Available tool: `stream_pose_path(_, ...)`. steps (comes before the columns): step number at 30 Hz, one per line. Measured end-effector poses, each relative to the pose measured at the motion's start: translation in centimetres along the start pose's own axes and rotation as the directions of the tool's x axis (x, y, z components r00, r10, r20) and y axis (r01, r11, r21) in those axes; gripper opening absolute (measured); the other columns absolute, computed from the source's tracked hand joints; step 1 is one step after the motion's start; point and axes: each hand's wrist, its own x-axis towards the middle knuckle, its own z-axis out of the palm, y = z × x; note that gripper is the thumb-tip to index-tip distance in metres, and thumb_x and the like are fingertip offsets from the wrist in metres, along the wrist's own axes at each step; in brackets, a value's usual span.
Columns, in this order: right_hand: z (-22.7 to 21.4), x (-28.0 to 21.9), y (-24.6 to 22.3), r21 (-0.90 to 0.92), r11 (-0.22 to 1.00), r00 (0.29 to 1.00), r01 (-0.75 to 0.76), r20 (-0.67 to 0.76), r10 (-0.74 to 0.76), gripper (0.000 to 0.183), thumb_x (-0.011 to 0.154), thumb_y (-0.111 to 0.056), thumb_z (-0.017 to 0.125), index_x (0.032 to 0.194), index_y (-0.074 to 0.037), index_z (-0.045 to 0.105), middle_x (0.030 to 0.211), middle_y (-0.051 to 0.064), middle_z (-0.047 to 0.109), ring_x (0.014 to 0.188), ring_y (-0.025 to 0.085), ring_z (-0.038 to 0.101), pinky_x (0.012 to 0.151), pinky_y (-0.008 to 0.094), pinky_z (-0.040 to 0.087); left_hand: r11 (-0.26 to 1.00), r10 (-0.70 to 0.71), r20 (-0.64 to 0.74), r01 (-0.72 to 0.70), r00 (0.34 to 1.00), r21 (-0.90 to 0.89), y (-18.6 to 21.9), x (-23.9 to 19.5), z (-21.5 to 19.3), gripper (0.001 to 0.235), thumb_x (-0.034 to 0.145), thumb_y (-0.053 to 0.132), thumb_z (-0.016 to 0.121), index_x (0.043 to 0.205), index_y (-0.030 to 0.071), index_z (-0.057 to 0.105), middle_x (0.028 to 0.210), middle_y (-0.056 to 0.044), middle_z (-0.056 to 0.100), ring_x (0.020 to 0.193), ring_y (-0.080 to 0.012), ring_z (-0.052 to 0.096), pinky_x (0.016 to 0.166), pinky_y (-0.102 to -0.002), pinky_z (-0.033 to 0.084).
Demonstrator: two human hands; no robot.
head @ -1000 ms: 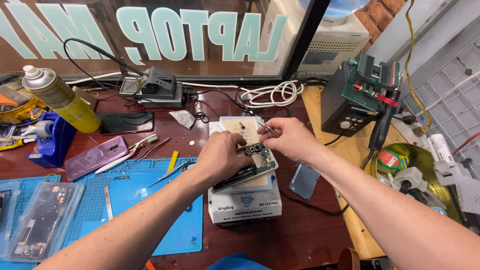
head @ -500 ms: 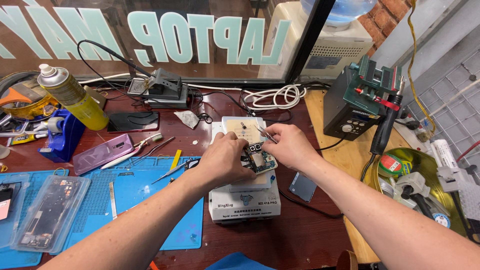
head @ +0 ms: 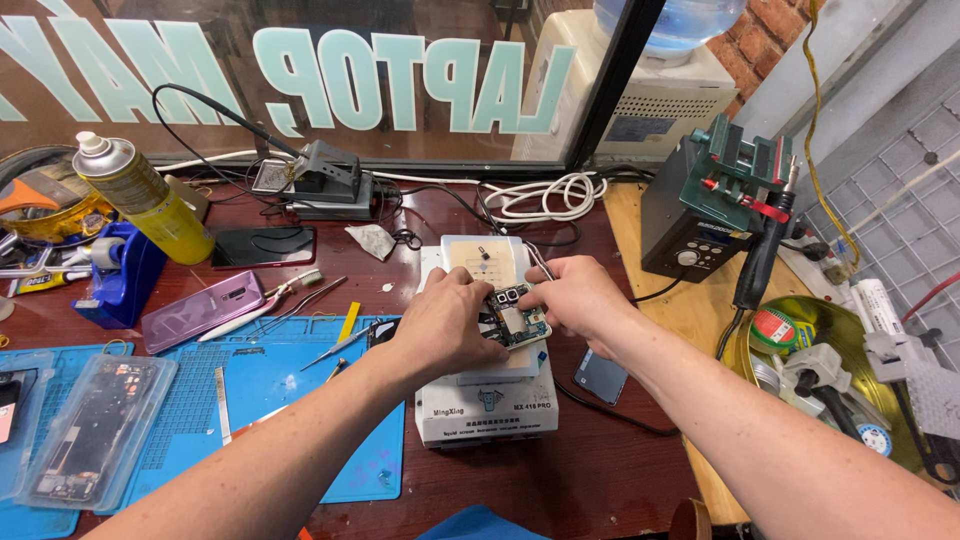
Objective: The person disassembles a smartphone motherboard, removes a camera module and other small components using tweezers and a metal spudger, and places them on the workbench. The person then reattaches the camera module and continues adjusting components on the board.
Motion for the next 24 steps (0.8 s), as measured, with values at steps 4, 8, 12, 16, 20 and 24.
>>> stream_pose_path(4,-0.3,-0.5,-0.1,0.047,0.999,0.999,-0.025,0.023,0.024,0.044,0.089,-0.005,0.063,0.132,-0.001,0.062,0.091,0.006,0.076,0.051,0.007,0.051,0.039,0.023,0.031,1.000,0.002,-0.002,-0.002,1.000,-0.016,0.0,-0.2,-0.1,0.070,0.058,0.037,0.091,0.117,0.007,0.070,0.117,-0.015,0.063,0.118,-0.0358,0.053,0.098,-0.047,0.051)
stream_pose_path(8,-0.2,-0.6,-0.1,0.084,0.996,0.998,-0.033,0.048,0.029,0.040,0.089,-0.005,0.064,0.128,0.001,0.064,0.088,0.006,0.073,0.051,0.007,0.052,0.039,0.023,0.031,0.996,0.008,-0.047,-0.012,0.999,-0.093,-0.1,-0.7,0.2,0.065,0.057,0.031,0.091,0.113,0.006,0.068,0.114,-0.015,0.064,0.114,-0.0363,0.054,0.096,-0.046,0.050)
stream_pose_path(12,0.2,-0.4,0.1,0.063,0.998,0.999,-0.016,0.046,0.013,0.038,0.089,-0.005,0.067,0.126,0.001,0.065,0.089,0.008,0.069,0.053,0.009,0.056,0.039,0.024,0.033,0.988,0.071,-0.138,-0.089,0.988,-0.129,-0.4,-1.5,0.4,0.058,0.060,0.029,0.091,0.103,0.000,0.066,0.110,-0.015,0.066,0.110,-0.0357,0.057,0.096,-0.045,0.050)
stream_pose_path(16,-0.2,0.0,0.3,0.178,0.979,0.994,-0.095,0.065,0.085,0.033,0.092,-0.006,0.060,0.124,0.000,0.063,0.097,0.008,0.071,0.058,0.007,0.052,0.042,0.021,0.034,0.985,0.086,-0.171,-0.110,0.982,-0.135,-0.5,-1.5,0.5,0.058,0.060,0.028,0.091,0.104,0.000,0.066,0.110,-0.016,0.067,0.109,-0.0359,0.057,0.095,-0.046,0.049)
stream_pose_path(20,-0.6,0.6,0.8,0.238,0.961,0.989,-0.140,0.069,0.127,0.032,0.093,-0.005,0.058,0.125,0.001,0.061,0.099,0.009,0.072,0.059,0.006,0.050,0.044,0.020,0.034,0.986,0.054,-0.136,-0.074,0.989,-0.148,-0.3,-1.4,0.4,0.062,0.060,0.027,0.092,0.108,0.000,0.064,0.109,-0.016,0.068,0.110,-0.0345,0.057,0.097,-0.044,0.048)
stream_pose_path(24,-0.9,1.0,0.9,0.264,0.957,0.991,-0.120,0.086,0.101,0.031,0.091,-0.005,0.065,0.121,0.000,0.066,0.097,0.011,0.076,0.062,0.008,0.053,0.048,0.023,0.035,0.987,0.031,-0.133,-0.052,0.991,-0.155,-0.3,-1.5,0.5,0.065,0.061,0.028,0.092,0.111,0.000,0.062,0.111,-0.019,0.067,0.112,-0.0354,0.056,0.098,-0.044,0.048)
